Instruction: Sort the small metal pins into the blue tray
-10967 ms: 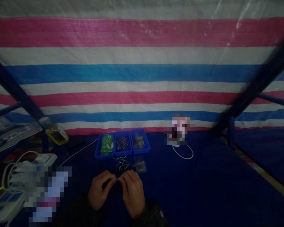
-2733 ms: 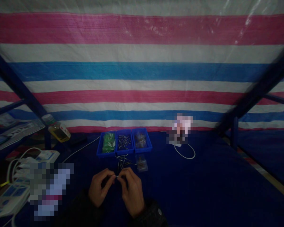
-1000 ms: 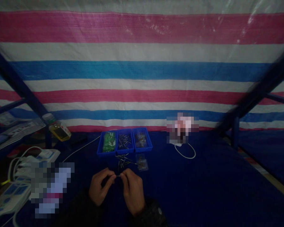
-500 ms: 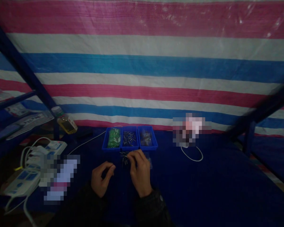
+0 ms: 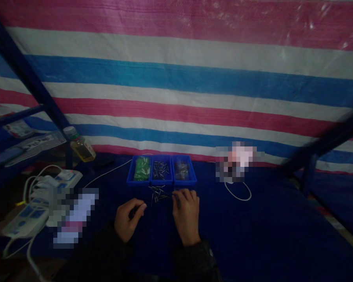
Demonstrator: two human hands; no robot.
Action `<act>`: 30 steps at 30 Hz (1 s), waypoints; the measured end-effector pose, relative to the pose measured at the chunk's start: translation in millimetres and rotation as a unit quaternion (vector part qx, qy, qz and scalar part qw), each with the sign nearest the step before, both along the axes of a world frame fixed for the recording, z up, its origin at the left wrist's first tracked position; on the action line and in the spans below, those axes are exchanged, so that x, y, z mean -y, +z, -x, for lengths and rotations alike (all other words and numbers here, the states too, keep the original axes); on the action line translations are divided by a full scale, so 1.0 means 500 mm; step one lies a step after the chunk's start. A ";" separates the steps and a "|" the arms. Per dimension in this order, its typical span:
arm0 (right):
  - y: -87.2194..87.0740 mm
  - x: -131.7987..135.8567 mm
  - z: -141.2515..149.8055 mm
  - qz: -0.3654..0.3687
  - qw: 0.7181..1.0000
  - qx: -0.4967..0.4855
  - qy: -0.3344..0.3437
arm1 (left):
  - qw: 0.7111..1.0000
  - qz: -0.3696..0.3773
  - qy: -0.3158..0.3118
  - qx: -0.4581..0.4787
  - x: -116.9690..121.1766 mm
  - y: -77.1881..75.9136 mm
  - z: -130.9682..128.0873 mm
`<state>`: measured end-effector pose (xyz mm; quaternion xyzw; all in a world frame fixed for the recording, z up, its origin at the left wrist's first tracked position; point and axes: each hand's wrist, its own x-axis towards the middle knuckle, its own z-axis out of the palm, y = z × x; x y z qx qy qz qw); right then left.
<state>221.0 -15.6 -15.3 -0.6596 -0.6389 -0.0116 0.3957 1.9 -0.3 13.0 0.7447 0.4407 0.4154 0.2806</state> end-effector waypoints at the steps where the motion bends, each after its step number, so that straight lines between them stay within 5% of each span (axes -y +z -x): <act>1: -0.007 0.002 -0.001 0.009 1.000 0.014 0.002 | 1.000 0.001 0.000 0.001 0.000 -0.001 0.000; 15: -0.010 0.018 0.029 0.014 0.999 0.013 0.042 | 1.000 -0.017 -0.011 -0.007 -0.005 -0.002 0.000; 23: -0.001 0.034 0.058 -0.002 0.979 -0.075 0.187 | 0.999 -0.034 -0.028 -0.011 -0.007 -0.015 0.004; 30: 0.000 0.045 0.088 -0.051 0.961 -0.147 0.228 | 0.996 -0.031 -0.083 -0.027 -0.006 -0.012 -0.003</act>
